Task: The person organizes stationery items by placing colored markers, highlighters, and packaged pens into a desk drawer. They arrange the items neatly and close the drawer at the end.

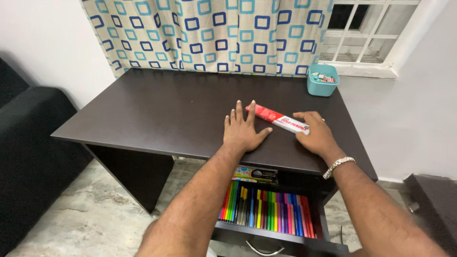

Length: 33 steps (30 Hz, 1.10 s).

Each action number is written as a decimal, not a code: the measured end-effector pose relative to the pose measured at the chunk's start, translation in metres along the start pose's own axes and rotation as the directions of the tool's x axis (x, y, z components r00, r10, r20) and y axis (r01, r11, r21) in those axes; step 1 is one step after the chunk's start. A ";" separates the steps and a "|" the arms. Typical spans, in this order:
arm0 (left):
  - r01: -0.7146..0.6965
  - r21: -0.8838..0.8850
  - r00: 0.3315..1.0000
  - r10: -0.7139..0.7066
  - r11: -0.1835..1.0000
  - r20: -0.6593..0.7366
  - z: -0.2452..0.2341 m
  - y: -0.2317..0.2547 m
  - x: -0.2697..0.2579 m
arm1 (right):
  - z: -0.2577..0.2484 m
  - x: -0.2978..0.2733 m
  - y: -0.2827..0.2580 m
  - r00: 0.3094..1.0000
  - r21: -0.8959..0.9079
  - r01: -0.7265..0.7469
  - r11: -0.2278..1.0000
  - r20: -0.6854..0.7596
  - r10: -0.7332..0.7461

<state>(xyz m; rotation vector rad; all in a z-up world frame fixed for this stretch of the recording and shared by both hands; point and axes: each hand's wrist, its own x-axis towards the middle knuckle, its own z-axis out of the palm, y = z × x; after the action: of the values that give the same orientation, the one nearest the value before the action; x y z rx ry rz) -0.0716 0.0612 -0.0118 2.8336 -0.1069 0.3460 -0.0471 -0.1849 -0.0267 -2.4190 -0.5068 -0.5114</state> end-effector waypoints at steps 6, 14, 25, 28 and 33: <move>-0.017 0.023 0.999 0.017 1.000 0.027 -0.012 -0.010 -0.009 | -0.007 -0.009 -0.008 0.997 0.026 0.030 0.999 0.077 -0.032; -0.131 -0.016 0.990 0.130 0.991 -0.057 0.000 -0.035 -0.015 | -0.006 -0.015 -0.014 0.998 -0.054 -0.003 0.999 0.064 0.006; -0.238 -0.303 0.958 0.172 0.923 -0.228 -0.016 -0.055 -0.054 | -0.012 -0.028 -0.024 0.992 -0.084 0.049 0.995 0.120 -0.039; -0.206 -0.357 0.967 0.135 0.911 -0.214 -0.021 -0.056 -0.063 | -0.013 -0.033 -0.027 0.989 -0.041 0.025 0.999 0.145 -0.019; -0.147 -0.384 0.977 0.074 0.912 -0.200 -0.025 -0.051 -0.080 | -0.019 -0.044 -0.038 0.988 0.001 -0.005 1.000 0.157 0.005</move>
<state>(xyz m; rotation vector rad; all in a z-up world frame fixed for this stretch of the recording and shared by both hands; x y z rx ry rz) -0.1497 0.1207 -0.0220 2.3868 -0.2697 0.5388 -0.1071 -0.1794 -0.0150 -2.4703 -0.5670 -0.3196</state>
